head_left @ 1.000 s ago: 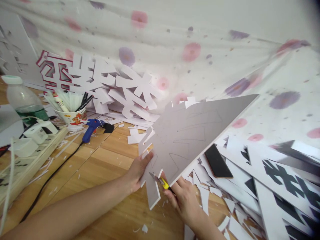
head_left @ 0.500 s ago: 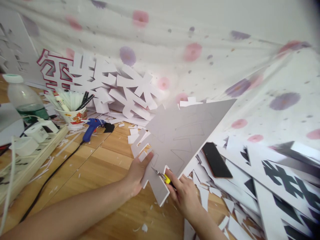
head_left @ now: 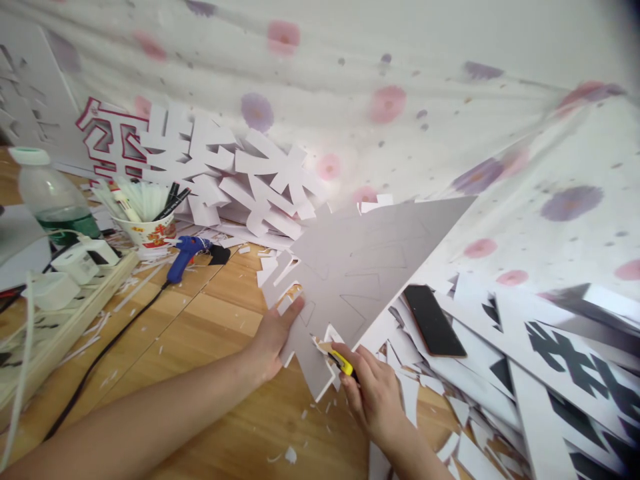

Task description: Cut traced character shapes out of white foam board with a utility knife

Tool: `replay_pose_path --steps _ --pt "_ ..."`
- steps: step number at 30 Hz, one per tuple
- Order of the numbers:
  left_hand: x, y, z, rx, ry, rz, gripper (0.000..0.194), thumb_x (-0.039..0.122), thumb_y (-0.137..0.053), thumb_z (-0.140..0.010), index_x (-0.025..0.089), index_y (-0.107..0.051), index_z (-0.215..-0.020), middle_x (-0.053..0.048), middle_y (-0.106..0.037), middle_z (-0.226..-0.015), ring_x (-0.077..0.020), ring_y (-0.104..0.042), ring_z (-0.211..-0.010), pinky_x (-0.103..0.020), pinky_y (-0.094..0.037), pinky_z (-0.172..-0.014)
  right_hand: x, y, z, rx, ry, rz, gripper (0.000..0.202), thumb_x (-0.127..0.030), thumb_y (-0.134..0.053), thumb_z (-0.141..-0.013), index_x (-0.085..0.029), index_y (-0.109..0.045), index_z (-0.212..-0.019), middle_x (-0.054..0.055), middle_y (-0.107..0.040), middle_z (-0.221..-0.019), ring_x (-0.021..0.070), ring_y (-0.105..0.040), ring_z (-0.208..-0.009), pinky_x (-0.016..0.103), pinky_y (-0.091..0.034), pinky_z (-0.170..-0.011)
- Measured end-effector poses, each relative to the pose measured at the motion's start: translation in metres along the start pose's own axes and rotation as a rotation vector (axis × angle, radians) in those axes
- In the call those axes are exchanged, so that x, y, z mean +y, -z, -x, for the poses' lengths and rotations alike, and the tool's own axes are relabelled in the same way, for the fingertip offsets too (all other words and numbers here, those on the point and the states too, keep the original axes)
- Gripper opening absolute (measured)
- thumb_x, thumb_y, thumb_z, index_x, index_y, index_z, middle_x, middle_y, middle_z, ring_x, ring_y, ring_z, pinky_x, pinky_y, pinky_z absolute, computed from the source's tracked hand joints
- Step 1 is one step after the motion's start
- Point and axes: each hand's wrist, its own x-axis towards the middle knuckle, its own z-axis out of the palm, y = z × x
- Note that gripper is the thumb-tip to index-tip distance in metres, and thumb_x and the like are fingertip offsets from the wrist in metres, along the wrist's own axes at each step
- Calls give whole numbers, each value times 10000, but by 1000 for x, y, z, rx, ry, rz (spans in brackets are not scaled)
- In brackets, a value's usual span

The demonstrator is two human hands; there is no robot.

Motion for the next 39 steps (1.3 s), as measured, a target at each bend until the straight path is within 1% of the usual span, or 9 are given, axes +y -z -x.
replay_pose_path --steps 7,15,20,23,27,31,34,36,39 --pt "-4 -1 2 -54 -61 -41 400 372 -641 -722 196 -554 -1071 -75 -674 -964 -221 -643 -831 -287 -506 -677 0 -5 -5 5 -10 135 238 -282 -336 -901 -167 -544 -876 54 -598 -710 154 -538 -619 240 -412 -531" --pt "-4 -2 6 -2 29 -11 429 356 -632 -734 185 -537 -1116 -82 -681 -948 -228 -644 -849 -279 -507 -670 6 -6 1 -16 -6 168 233 -299 -363 -889 -184 -565 -903 65 -616 -768 160 -559 -682 244 -432 -552" --pt "4 -5 11 36 128 29 407 342 -598 -769 175 -537 -1136 -86 -688 -930 -228 -649 -845 -277 -506 -676 24 -4 12 10 -62 123 261 -244 -376 -874 -177 -508 -1089 64 -609 -827 156 -583 -733 243 -453 -587" --pt "8 -5 12 41 138 36 407 341 -595 -774 180 -538 -1143 -82 -693 -911 -224 -650 -853 -277 -502 -701 31 0 14 38 -104 140 276 -231 -375 -869 -178 -498 -1110 62 -605 -817 156 -587 -722 241 -447 -580" --pt "8 -5 11 24 115 50 417 327 -619 -757 184 -542 -1141 -83 -691 -921 -219 -651 -847 -276 -500 -719 31 5 8 -26 -152 205 268 -298 -404 -870 -176 -521 -1077 59 -613 -824 156 -589 -737 236 -436 -593" --pt "6 -3 8 32 58 15 486 372 -662 -707 196 -541 -1143 -85 -689 -919 -230 -662 -780 -297 -518 -669 32 2 7 -83 -266 356 286 -373 -376 -880 -185 -554 -1000 45 -616 -773 163 -593 -668 236 -391 -504" --pt "7 1 5 34 -49 -34 520 391 -685 -674 203 -539 -1136 -83 -686 -923 -234 -661 -764 -316 -525 -652 38 -2 11 -107 -357 407 289 -390 -360 -882 -202 -566 -958 23 -608 -710 161 -585 -590 236 -340 -433" --pt "8 3 1 74 -157 -66 517 379 -698 -663 186 -547 -1117 -89 -682 -935 -229 -654 -804 -315 -523 -686 43 -3 13 -109 -439 371 288 -397 -357 -881 -215 -567 -955 22 -618 -727 160 -586 -580 235 -334 -425" --pt "11 7 -5 151 -323 -127 487 363 -702 -661 163 -567 -1084 -93 -666 -989 -217 -621 -924 -295 -495 -790 51 1 13 -99 -694 137 346 -470 -341 -865 -215 -571 -905 23 -611 -713 169 -587 -576 246 -372 -441"
